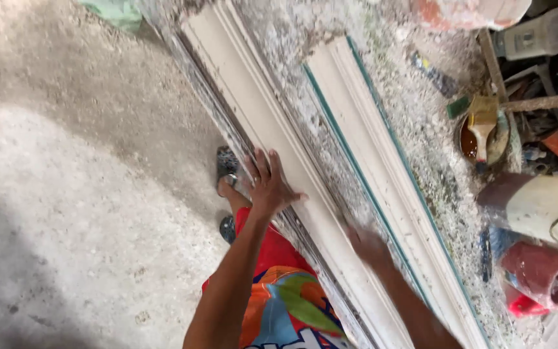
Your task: The person uses a small brush to scrub and wipe dust and debris from several long white decorative moldings laid on a workbench. The person repeatedly brushes along the grooves and edges, occasionally using a hand to wipe away loosened material.
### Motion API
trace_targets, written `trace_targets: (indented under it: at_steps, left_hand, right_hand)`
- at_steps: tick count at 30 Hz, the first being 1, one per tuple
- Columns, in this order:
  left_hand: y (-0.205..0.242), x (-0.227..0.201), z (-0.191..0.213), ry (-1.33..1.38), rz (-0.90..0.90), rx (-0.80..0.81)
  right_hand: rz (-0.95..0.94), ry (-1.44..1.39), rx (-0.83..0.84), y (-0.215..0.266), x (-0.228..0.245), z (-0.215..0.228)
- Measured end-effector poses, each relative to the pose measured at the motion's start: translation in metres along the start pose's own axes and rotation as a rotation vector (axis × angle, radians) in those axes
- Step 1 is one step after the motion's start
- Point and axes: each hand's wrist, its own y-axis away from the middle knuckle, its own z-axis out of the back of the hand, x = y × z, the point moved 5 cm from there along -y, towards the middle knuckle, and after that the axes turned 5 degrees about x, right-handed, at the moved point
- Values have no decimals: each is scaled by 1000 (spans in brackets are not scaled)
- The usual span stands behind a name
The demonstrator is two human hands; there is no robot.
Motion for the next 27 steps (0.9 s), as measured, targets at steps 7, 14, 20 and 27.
trace_targets:
  at_steps: [7,14,20,27]
  left_hand:
    - [-4,-7,9,-24,87,151]
    - [-25,3,16,-111,120,684]
    - [-49,22,82,-186,-48,970]
    - [-151,48,257,-277,-59,-229]
  right_hand:
    - [376,169,-214,-35,111,70]
    - [274,-196,68,-173,338,180]
    - [506,-65,-629,-120,256,142]
    - [-153,-23,372,-61,116,82]
